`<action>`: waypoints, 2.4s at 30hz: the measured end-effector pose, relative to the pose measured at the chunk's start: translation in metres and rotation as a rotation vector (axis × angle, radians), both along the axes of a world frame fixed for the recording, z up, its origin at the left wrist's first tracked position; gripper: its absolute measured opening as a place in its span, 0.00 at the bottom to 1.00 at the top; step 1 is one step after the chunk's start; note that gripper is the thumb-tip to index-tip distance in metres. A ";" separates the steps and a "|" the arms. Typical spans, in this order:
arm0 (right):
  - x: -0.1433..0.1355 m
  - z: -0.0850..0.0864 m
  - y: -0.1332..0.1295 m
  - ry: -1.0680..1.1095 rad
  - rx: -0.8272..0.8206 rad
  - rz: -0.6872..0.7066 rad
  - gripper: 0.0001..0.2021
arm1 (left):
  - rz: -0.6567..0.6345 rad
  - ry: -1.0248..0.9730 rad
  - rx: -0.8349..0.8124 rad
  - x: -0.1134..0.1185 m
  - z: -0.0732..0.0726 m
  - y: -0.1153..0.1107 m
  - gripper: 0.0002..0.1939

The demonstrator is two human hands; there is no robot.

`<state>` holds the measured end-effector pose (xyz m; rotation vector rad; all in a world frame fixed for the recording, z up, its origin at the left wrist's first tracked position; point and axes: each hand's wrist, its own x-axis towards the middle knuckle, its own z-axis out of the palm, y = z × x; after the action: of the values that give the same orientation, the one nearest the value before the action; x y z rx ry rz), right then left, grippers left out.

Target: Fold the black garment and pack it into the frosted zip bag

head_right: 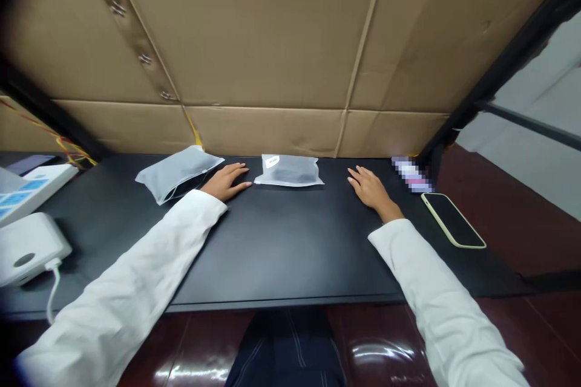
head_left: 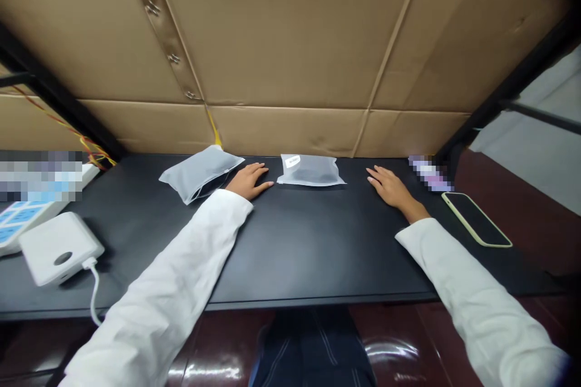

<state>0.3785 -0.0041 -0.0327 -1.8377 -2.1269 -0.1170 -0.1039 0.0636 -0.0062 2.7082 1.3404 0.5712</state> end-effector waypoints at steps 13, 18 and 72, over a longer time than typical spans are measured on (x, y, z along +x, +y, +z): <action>-0.053 0.006 -0.027 0.118 0.099 0.051 0.34 | -0.281 -0.161 0.337 0.051 0.005 -0.033 0.14; -0.112 0.020 -0.059 0.158 0.085 0.290 0.35 | -0.405 -0.161 0.505 0.079 0.008 -0.056 0.11; -0.075 0.025 0.003 0.343 0.440 0.299 0.05 | -0.250 -0.446 0.503 0.077 0.021 -0.057 0.08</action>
<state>0.3031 -0.0011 -0.0073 -1.1857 -1.9173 -0.1692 -0.0266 0.0068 0.0146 2.7764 0.8123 1.5407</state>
